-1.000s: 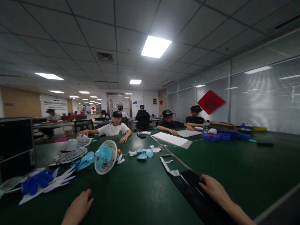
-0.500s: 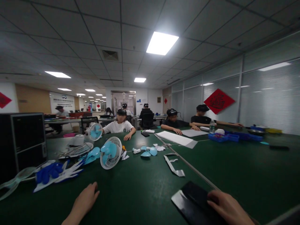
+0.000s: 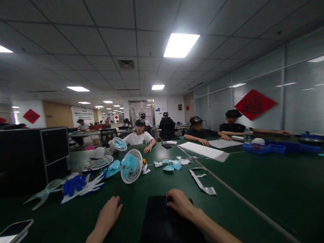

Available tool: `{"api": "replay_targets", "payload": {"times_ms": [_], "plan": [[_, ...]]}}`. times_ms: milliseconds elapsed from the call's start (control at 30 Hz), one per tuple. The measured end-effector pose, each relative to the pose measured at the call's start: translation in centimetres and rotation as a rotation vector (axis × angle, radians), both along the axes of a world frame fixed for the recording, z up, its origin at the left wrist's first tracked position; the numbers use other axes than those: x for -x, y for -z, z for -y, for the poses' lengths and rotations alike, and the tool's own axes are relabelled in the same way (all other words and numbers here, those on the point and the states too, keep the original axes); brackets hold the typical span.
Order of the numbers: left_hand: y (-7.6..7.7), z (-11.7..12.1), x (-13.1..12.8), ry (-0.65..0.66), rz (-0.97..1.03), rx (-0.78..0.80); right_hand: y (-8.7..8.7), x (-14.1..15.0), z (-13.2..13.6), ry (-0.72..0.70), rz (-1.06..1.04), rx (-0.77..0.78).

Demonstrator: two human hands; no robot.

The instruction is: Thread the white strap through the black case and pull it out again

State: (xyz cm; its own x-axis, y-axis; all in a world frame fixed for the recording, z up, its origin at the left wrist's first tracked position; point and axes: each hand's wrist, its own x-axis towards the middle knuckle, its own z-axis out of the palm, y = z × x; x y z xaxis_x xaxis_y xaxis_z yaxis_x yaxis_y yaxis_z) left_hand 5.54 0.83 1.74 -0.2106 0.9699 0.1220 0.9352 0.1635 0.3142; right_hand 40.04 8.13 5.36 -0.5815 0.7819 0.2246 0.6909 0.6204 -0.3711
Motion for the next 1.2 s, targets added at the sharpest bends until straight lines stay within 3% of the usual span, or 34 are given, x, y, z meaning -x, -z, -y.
{"api": "replay_targets", "payload": {"times_ms": [100,200,333,500,633,1000,1200], "plan": [[-0.6,0.2,-1.4,0.094,0.070,-0.086,0.4,3.0,0.3,-0.062,-0.002,-0.013],[-1.4,0.8,-3.5,0.213,0.180,-0.099,0.4,3.7,0.9,-0.111,-0.052,-0.006],[-1.9,1.6,-5.8,0.300,0.279,0.013,-0.6,0.8,1.1,-0.104,-0.122,0.050],[-2.5,2.2,-7.2,0.315,0.295,0.076,-1.3,-4.2,0.7,-0.047,-0.029,0.189],[-2.7,2.3,-7.1,0.326,0.300,0.051,-0.5,-4.9,0.2,-0.069,-0.031,0.247],[-1.3,1.1,-4.2,0.282,0.296,0.021,1.5,-2.2,-0.9,-0.095,-0.099,0.244],[-1.8,1.6,-4.6,0.256,0.313,0.039,1.4,-2.5,-1.3,-0.069,-0.106,0.186]]}}
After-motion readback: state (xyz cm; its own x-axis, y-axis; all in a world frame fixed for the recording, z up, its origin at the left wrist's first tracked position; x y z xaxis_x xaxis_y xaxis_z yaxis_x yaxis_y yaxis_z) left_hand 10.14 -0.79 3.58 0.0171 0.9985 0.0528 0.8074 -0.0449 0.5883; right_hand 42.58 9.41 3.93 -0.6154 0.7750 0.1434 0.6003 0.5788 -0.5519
